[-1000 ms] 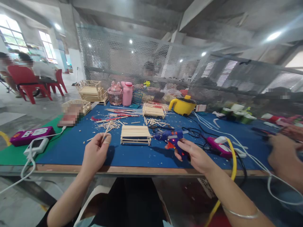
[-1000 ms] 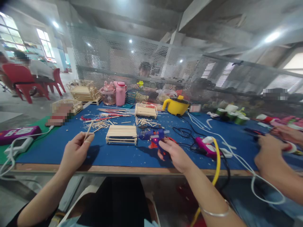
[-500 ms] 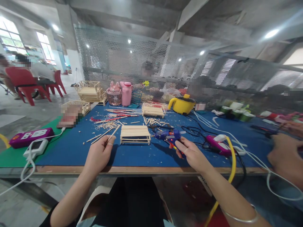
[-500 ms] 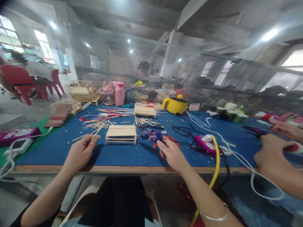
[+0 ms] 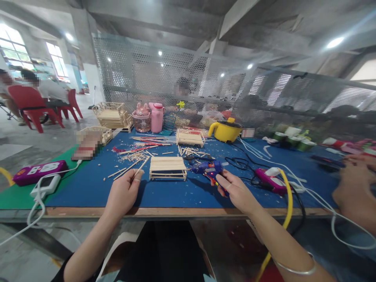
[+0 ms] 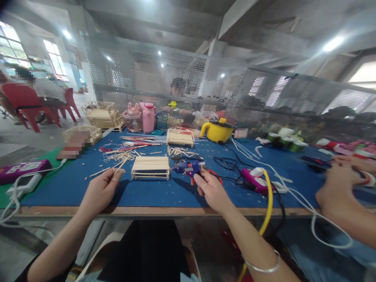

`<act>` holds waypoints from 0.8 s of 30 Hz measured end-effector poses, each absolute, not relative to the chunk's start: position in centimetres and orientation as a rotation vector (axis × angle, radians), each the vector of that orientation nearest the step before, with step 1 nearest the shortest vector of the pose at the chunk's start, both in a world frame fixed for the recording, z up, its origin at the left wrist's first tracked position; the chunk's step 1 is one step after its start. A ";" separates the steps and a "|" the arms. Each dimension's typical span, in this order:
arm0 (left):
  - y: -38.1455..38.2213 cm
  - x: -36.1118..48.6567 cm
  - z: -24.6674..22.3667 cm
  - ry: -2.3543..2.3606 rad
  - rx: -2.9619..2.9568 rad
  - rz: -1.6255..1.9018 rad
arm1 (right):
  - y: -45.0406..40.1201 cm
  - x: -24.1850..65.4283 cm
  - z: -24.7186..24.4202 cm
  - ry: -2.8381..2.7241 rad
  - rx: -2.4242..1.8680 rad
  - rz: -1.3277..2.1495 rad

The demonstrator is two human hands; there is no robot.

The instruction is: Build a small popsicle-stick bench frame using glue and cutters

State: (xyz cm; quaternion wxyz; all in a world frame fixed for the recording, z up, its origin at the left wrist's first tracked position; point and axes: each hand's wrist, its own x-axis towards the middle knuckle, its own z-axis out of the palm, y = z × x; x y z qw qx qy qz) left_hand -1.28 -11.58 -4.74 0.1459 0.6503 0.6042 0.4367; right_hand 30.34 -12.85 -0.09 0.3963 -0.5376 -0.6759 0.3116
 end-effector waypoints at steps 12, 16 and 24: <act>-11.6 -1.3 -4.6 1.736 1.848 1.261 | -13.6 30.0 0.7 -1.717 -1.394 0.579; -11.3 -1.4 -4.9 1.735 1.720 1.409 | -13.6 28.3 0.9 -1.627 -1.229 0.723; -10.9 -1.8 -5.4 1.714 1.631 1.509 | -12.5 22.4 0.0 -1.818 -1.113 0.980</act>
